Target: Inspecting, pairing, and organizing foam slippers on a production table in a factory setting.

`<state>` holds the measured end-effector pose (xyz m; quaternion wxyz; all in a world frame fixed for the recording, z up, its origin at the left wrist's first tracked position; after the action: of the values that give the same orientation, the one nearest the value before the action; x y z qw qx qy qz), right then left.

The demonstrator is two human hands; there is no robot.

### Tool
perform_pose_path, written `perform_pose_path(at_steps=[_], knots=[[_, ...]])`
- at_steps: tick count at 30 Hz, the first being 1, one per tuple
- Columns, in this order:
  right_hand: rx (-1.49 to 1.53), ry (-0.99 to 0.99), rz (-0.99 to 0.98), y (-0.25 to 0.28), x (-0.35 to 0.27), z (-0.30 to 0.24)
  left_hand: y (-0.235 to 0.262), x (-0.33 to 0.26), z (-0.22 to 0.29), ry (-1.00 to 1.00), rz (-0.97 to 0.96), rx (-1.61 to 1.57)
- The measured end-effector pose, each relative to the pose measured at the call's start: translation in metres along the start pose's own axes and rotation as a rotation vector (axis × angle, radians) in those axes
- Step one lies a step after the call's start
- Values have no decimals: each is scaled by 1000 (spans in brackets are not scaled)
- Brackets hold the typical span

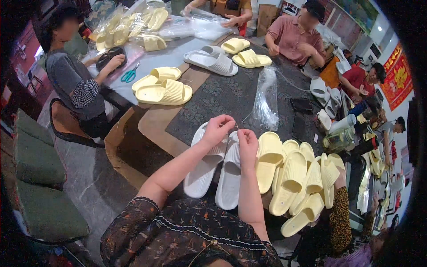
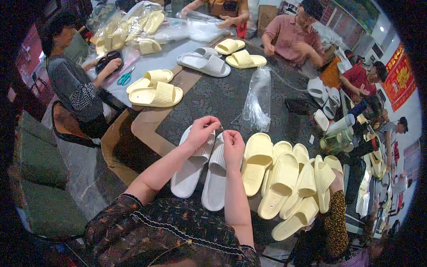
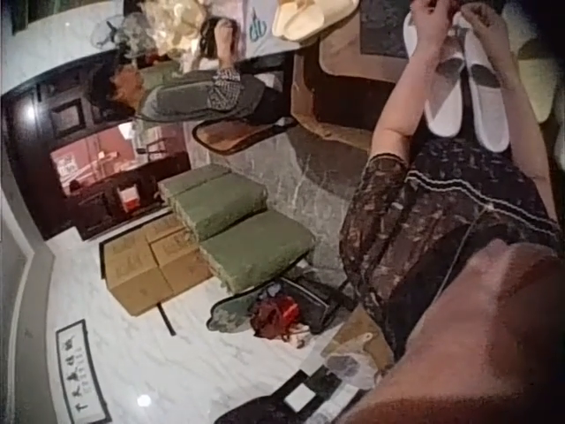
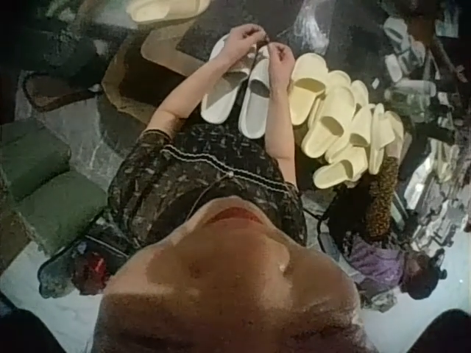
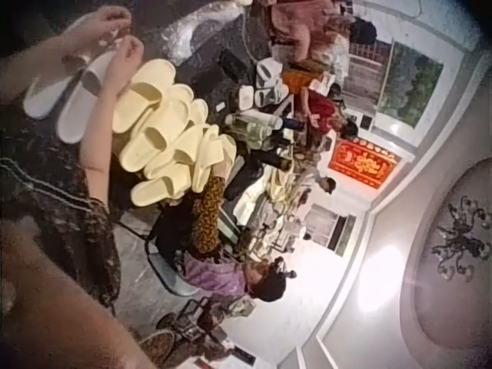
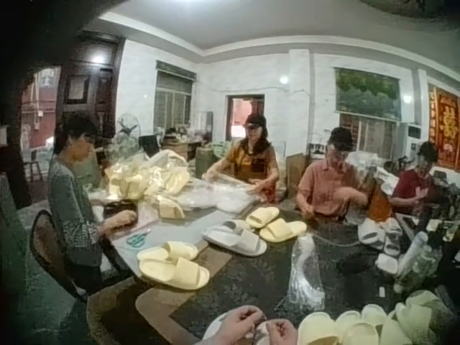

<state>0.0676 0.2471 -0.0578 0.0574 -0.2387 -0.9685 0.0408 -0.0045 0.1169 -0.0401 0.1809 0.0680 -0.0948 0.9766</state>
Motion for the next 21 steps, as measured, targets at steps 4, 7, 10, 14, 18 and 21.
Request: perform_pose_path(at_steps=[4,7,10,14,18,21], knots=[[33,33,63,5,2,-2,28,7,6,-4,42,212],[66,37,78,7,1,-2,64,11,13,-90,78,413],[98,34,83,7,1,-3,117,14,20,-71,231,759],[48,13,92,8,1,-2,182,22,40,-285,515,1224],[101,41,91,6,2,-4,242,57,46,-191,633,1483],[85,16,105,6,1,-4,265,81,48,-168,573,1447]])
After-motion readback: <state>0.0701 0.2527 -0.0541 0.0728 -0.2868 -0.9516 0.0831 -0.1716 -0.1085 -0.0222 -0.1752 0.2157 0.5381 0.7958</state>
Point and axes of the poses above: each hand's wrist, its own x-axis towards the middle knuckle, its own y-axis out of the back of the hand, z = x × y, the point moved 5 cm from there along x, towards the middle knuckle
